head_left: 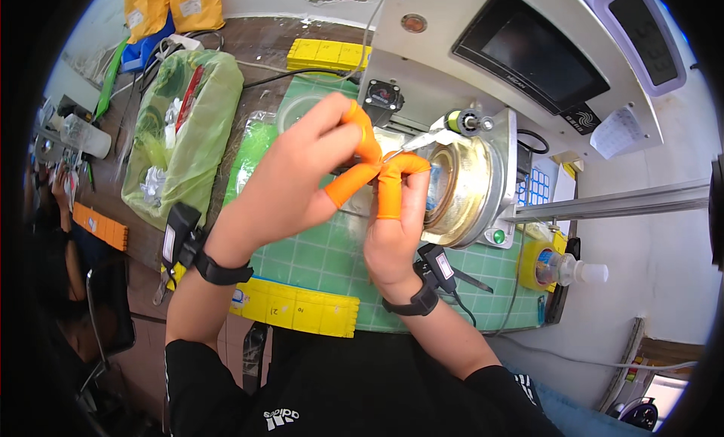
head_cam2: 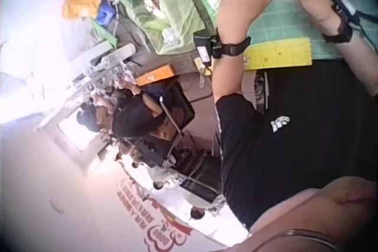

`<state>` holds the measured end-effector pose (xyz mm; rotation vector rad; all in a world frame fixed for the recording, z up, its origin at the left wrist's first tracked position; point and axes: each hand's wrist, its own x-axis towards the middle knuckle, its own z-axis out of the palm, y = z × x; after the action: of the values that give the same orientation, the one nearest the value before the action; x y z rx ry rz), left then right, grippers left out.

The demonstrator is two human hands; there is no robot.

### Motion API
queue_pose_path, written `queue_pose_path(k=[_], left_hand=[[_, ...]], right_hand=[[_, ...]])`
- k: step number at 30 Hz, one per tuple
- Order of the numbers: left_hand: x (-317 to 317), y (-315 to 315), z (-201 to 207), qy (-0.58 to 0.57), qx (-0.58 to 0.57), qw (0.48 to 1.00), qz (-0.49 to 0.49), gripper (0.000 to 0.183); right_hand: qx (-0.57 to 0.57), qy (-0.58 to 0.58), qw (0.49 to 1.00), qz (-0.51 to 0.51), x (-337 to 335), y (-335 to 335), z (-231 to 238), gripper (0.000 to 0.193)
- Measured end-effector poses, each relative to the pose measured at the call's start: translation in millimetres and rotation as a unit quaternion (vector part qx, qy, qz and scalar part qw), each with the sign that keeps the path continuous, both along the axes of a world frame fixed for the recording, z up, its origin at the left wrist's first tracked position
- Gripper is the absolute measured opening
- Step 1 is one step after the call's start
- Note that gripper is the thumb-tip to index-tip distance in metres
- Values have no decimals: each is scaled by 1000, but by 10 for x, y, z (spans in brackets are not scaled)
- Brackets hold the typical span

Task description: Assembling small metal components using glue, a lighter for heat-shrink/curing, and manual tools at a workstation.

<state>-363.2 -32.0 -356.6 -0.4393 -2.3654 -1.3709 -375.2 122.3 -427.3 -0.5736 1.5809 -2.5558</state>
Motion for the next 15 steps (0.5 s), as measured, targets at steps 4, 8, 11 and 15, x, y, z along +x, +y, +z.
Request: queue_pose_path(k=[4,8,11,15], left_hand=[[57,47,-82,159,-162,973,38,26],[253,100,4,141,-187,972,15,27],[330,115,-46,135,-180,974,-7,22],[198,74,-53,108,-84,990,-31,17]], right_hand=[[19,6,1000,-5,23,12,30,13],[50,27,998,7,213,150,22,12],[25,-36,999,24,401,159,113,12],[-98,-211,964,127,389,173,162,18]])
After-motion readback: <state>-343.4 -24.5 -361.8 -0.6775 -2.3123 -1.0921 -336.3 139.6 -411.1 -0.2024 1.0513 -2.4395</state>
